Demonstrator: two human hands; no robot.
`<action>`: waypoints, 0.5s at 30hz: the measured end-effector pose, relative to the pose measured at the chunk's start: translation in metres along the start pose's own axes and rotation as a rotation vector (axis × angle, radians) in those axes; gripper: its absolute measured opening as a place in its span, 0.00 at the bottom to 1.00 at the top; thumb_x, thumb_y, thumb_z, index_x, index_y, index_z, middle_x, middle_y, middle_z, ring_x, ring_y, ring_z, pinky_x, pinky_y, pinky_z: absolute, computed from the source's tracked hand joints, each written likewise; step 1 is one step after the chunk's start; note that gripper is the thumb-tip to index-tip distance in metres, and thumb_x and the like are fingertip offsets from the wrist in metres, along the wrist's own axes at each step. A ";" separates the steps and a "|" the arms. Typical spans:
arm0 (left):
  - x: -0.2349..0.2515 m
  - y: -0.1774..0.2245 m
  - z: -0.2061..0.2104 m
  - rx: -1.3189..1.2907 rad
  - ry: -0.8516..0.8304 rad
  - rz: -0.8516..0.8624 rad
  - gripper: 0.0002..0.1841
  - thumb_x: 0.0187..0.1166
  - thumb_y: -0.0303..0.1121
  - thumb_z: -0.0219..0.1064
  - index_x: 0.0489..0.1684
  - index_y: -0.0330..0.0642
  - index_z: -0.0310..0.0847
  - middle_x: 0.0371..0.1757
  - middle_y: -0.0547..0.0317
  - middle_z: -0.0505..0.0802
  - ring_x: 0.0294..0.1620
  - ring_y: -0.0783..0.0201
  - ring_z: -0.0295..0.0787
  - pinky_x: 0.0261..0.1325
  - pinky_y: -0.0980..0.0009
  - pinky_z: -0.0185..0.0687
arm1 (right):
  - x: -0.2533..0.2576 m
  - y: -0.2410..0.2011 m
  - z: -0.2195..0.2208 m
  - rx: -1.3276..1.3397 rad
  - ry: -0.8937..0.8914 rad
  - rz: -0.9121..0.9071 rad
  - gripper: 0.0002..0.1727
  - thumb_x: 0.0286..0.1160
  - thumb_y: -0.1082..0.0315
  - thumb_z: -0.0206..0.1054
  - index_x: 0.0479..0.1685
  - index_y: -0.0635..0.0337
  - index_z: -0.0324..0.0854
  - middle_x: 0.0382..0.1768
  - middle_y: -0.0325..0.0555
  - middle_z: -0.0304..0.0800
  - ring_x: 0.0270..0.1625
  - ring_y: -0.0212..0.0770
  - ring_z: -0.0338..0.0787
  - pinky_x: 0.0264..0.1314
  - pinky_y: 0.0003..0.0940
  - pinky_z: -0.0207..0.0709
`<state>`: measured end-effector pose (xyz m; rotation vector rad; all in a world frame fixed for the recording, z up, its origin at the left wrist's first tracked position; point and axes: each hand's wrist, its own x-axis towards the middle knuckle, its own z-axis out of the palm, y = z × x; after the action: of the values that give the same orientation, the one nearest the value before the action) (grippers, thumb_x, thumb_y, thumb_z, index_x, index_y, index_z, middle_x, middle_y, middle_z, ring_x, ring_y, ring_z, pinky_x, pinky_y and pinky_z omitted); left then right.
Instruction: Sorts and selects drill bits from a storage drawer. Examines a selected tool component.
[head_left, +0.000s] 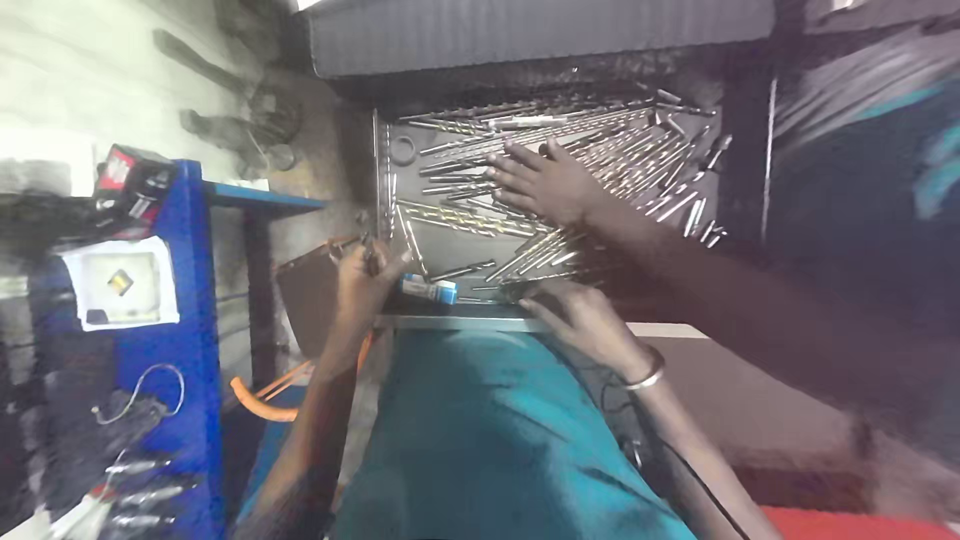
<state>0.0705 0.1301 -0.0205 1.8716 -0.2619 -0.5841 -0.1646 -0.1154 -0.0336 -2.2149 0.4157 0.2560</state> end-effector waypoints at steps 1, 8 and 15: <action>-0.001 -0.001 0.000 0.008 -0.005 0.021 0.14 0.63 0.23 0.78 0.25 0.47 0.75 0.21 0.73 0.80 0.20 0.78 0.73 0.26 0.79 0.73 | 0.001 -0.001 0.001 -0.006 -0.007 0.001 0.22 0.86 0.46 0.60 0.51 0.55 0.89 0.47 0.48 0.95 0.50 0.48 0.94 0.55 0.55 0.87; -0.004 -0.005 -0.001 -0.020 -0.050 0.113 0.14 0.63 0.19 0.76 0.28 0.46 0.74 0.27 0.70 0.83 0.28 0.74 0.80 0.39 0.73 0.82 | -0.003 0.001 0.000 -0.050 -0.040 0.013 0.19 0.87 0.51 0.59 0.56 0.53 0.89 0.50 0.47 0.95 0.51 0.49 0.95 0.56 0.57 0.87; -0.001 -0.008 0.001 -0.085 -0.134 0.126 0.13 0.64 0.18 0.75 0.35 0.42 0.75 0.43 0.61 0.88 0.38 0.70 0.84 0.40 0.72 0.84 | -0.011 0.005 0.000 -0.051 -0.036 0.081 0.19 0.86 0.51 0.61 0.56 0.56 0.89 0.48 0.51 0.95 0.50 0.51 0.95 0.57 0.58 0.86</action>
<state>0.0687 0.1327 -0.0283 1.7229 -0.4330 -0.6256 -0.1763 -0.1165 -0.0334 -2.2425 0.4843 0.3534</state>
